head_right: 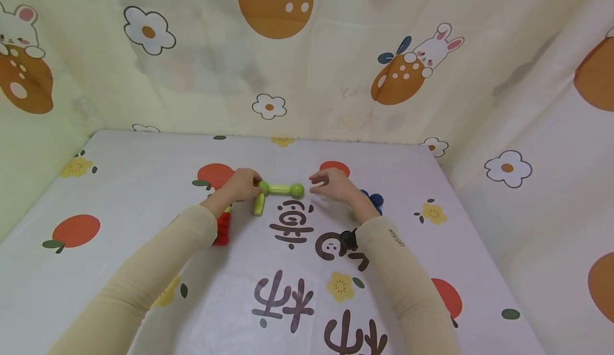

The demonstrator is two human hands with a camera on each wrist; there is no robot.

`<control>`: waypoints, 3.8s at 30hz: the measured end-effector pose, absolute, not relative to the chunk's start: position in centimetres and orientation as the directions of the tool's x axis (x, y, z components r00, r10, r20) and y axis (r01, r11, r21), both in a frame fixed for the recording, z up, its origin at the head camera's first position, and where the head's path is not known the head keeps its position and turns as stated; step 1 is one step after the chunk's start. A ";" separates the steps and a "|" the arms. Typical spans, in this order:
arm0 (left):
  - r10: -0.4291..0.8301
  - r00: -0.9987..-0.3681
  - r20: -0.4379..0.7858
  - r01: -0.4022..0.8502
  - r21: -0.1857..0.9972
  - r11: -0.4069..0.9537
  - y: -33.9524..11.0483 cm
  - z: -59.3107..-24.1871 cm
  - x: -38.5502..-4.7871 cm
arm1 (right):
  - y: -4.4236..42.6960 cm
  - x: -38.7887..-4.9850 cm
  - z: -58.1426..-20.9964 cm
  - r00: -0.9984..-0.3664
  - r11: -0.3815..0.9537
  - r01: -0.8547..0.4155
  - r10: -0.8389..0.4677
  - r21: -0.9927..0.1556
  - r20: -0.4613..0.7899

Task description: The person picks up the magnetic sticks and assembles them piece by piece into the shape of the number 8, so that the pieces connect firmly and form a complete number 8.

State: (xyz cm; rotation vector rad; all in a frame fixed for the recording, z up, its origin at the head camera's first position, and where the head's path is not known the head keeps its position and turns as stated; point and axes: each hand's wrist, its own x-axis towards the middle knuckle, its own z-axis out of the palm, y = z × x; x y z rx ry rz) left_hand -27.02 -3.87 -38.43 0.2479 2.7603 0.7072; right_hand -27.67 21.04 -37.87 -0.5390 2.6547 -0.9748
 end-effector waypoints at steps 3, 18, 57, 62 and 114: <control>0.234 -0.945 -0.227 0.097 0.489 0.867 -3.9 -38.2 -27.0 | 22.5 -27.7 -37.4 -0.906 0.729 -0.268 -0.413 -0.630 -0.091; 0.243 -0.944 -0.222 0.126 0.438 0.890 -3.5 -37.9 -27.2 | 28.6 -27.1 -35.8 -0.935 0.823 -0.202 -0.323 -0.530 -0.144; 0.152 -0.948 -0.278 0.037 0.380 0.924 -2.4 -37.8 -27.2 | 26.9 -27.9 -38.0 -0.915 0.842 -0.212 -0.349 -0.496 -0.202; 0.162 -0.945 -0.284 0.044 0.382 0.923 -2.6 -37.8 -27.3 | 25.2 -27.5 -38.6 -0.896 0.797 -0.242 -0.402 -0.553 -0.186; 0.248 -0.928 -0.278 0.134 0.371 0.919 -3.2 -37.1 -27.2 | 10.8 -23.0 -40.9 -0.842 0.539 -0.224 -0.526 -0.812 -0.118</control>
